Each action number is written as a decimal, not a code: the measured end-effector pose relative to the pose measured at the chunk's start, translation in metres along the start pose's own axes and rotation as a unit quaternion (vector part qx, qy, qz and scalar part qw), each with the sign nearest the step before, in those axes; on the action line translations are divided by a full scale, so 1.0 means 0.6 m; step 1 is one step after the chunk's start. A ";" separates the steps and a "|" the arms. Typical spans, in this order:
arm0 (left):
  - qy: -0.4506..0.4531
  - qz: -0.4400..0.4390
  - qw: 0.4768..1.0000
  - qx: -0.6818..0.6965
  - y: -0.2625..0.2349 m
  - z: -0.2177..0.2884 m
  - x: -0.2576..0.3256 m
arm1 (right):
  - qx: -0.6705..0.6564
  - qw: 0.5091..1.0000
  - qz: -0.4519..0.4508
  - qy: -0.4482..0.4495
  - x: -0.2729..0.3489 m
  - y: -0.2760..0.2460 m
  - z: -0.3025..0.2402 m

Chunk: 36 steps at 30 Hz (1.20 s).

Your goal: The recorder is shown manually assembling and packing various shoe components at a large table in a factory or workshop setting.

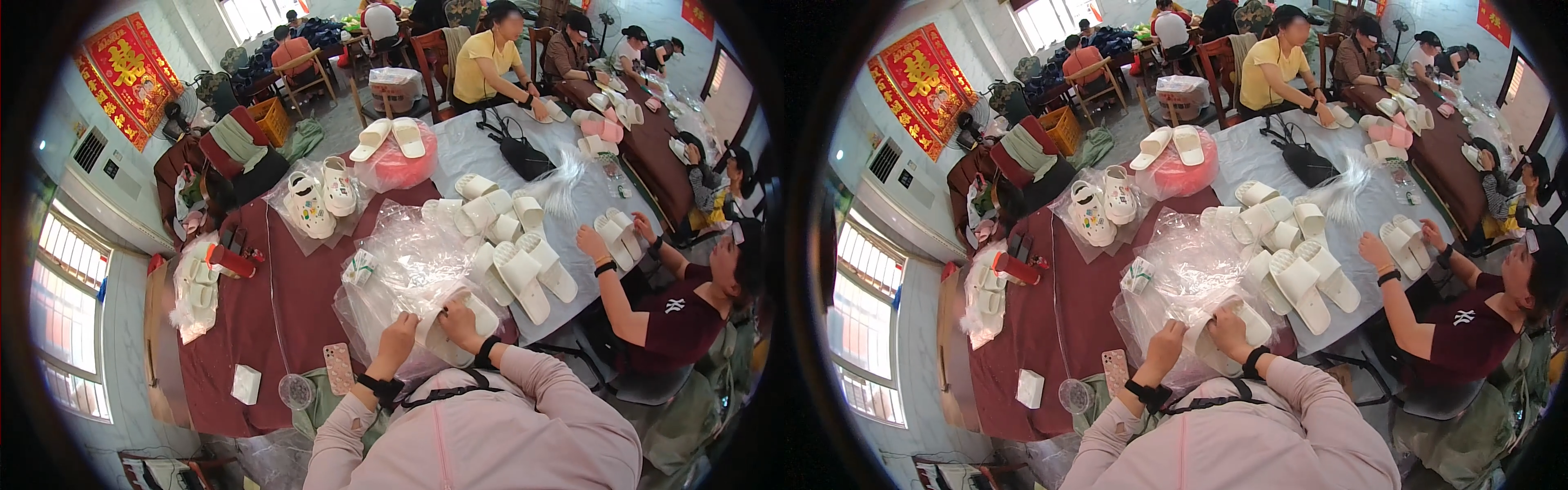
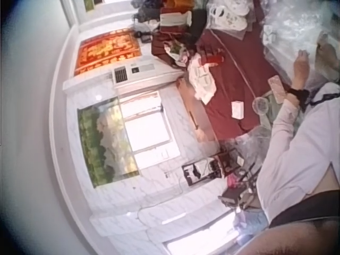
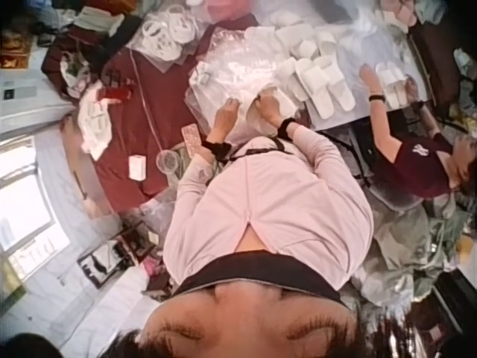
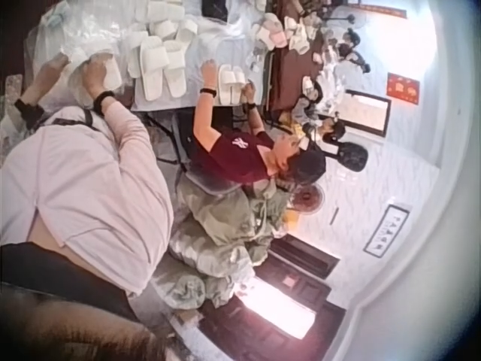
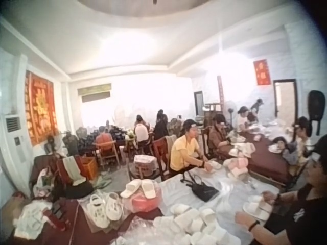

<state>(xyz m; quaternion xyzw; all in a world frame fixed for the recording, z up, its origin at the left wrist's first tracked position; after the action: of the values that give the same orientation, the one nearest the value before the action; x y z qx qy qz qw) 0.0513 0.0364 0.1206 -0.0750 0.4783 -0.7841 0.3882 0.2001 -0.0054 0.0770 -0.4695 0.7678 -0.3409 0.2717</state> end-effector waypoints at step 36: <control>-0.290 0.040 0.956 -0.027 0.035 -0.266 -0.014 | -0.254 0.843 -0.466 0.091 0.041 0.011 0.025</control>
<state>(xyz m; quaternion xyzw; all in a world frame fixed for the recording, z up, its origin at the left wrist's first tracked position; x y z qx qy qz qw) -0.0095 0.1477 0.0209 -0.2902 0.3690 -0.6992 0.5392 0.1977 -0.0295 0.0602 -0.7915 0.5398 -0.2610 -0.1188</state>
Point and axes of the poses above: each hand's wrist, its own x-axis away from the middle knuckle, its own y-axis out of the palm, z = x × y, the point moved 5 cm from there along -x, towards the middle knuckle, and after that the axes turned 5 degrees about x, right-handed, at the moved point
